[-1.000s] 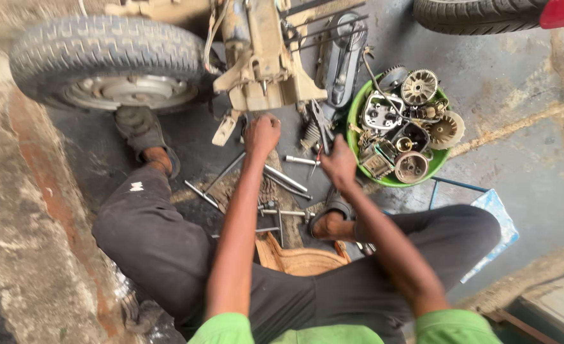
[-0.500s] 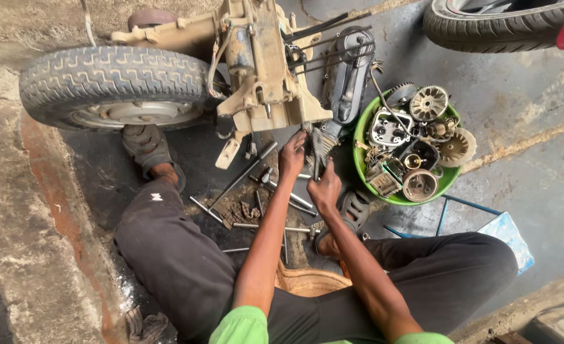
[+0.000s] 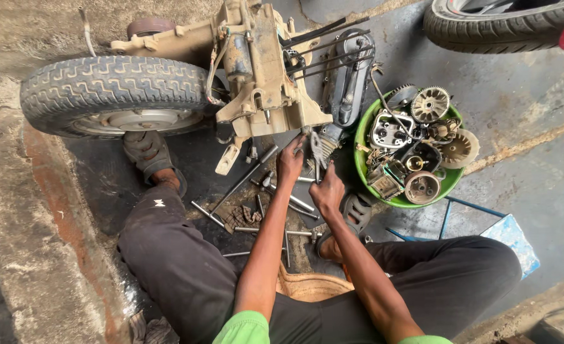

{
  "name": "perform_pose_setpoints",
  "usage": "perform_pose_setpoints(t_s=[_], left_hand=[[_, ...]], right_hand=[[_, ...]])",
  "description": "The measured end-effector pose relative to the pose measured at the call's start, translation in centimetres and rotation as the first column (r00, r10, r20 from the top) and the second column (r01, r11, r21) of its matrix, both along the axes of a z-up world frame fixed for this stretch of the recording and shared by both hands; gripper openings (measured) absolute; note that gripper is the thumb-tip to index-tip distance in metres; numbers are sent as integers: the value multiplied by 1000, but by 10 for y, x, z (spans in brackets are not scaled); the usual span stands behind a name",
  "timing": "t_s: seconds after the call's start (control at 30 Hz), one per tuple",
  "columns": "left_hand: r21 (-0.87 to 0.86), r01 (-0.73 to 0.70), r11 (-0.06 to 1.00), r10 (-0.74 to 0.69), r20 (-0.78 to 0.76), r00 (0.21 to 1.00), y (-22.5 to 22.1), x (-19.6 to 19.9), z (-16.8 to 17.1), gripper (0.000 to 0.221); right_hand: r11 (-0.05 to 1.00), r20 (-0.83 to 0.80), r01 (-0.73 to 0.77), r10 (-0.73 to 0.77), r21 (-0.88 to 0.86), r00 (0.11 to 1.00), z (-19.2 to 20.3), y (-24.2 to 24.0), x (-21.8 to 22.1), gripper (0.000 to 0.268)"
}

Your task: The person sits on the floor and uses a hammer and pliers to work on a small engine or machinery component. They repeatedly tap and adjust parts of the machine, occasionally picking up and setting down tools.

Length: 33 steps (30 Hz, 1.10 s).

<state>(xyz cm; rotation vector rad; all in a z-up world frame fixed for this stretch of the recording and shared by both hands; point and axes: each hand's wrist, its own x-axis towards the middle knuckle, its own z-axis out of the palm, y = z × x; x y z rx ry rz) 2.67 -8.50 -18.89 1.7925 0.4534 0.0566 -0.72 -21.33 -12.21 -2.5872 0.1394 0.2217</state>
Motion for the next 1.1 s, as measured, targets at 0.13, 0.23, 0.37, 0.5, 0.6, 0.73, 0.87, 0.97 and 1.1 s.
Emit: perform_pose_setpoints(t_s=[0.13, 0.23, 0.37, 0.5, 0.6, 0.73, 0.87, 0.97, 1.1], left_hand=[[9, 7, 1000, -7, 23, 1000, -2, 3, 2, 45], [15, 1, 1000, 0, -91, 996, 2, 7, 1, 44], [15, 4, 1000, -3, -64, 998, -3, 3, -8, 44], [-5, -24, 1000, 24, 58, 998, 1, 10, -12, 43], [26, -42, 999, 40, 68, 997, -3, 5, -7, 36], [169, -97, 981, 115, -98, 988, -2, 9, 19, 36], [361, -80, 929, 138, -136, 981, 13, 17, 39, 32], [481, -77, 873, 74, 27, 997, 19, 14, 43, 36], [607, -59, 793, -90, 211, 973, 20, 14, 49, 27]], right_hand=[[998, 56, -61, 62, -5, 997, 8, -5, 2, 65], [997, 73, -73, 74, -19, 995, 7, -5, 5, 56], [1000, 56, -6, 5, 14, 998, 5, -13, 4, 32], [1000, -14, 26, -26, -3, 1000, 9, -11, 12, 30], [1000, 68, 20, -21, 16, 997, 8, -15, 1, 25], [989, 1, -134, 134, -56, 991, 4, -22, 6, 27], [990, 0, -92, 93, -106, 996, 6, -52, 31, 34], [991, -155, -45, 25, -126, 988, 24, -93, 81, 43], [807, -204, -368, 308, -462, 929, 78, -143, 197, 39]])
